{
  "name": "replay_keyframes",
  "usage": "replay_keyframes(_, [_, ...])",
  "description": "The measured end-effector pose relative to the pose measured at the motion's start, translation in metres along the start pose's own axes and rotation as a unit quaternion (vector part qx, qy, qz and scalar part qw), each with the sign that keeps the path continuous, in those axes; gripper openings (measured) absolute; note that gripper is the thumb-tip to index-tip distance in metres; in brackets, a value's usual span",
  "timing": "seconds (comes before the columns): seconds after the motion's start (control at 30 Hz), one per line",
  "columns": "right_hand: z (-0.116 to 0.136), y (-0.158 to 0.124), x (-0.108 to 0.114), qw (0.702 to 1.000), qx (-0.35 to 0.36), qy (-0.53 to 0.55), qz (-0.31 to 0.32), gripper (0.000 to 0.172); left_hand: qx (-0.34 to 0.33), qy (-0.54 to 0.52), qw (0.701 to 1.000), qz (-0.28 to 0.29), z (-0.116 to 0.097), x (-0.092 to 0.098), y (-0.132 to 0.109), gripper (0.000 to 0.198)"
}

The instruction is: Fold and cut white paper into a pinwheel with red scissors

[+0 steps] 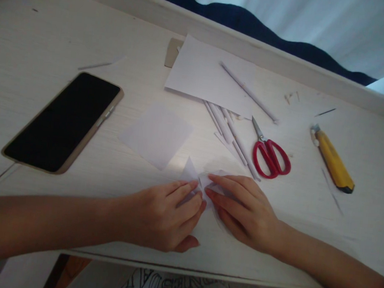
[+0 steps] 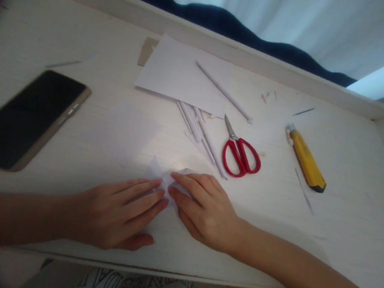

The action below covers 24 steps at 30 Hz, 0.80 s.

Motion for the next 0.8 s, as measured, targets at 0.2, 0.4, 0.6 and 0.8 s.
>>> replay_keyframes(0.2, [-0.001,0.000,-0.001,1.000,0.001,-0.005,0.006,0.027,0.018,0.021,1.000,0.003,0.003,0.001,-0.001,0.047])
replay_keyframes(0.4, [0.001,0.001,-0.002,1.000,0.004,-0.005,0.009,0.028,0.026,0.035,0.999,-0.004,0.007,0.002,-0.003,0.055])
replay_keyframes(0.6, [-0.001,-0.001,-0.003,1.000,0.000,-0.013,0.012,0.027,0.043,0.010,0.999,-0.025,0.010,0.003,-0.003,0.059])
replay_keyframes(0.8, [0.000,0.000,-0.002,1.000,0.004,-0.009,0.004,0.023,0.080,0.003,0.996,-0.037,0.016,0.005,0.000,0.064])
Point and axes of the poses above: each hand's wrist, its own y-axis towards the middle knuckle, its own x-axis out of the back of the hand, z = x × y, the point moved 9 cm from there along y, towards the middle knuckle, and after that the axes turned 12 degrees about -z, right-handed, at the moved point
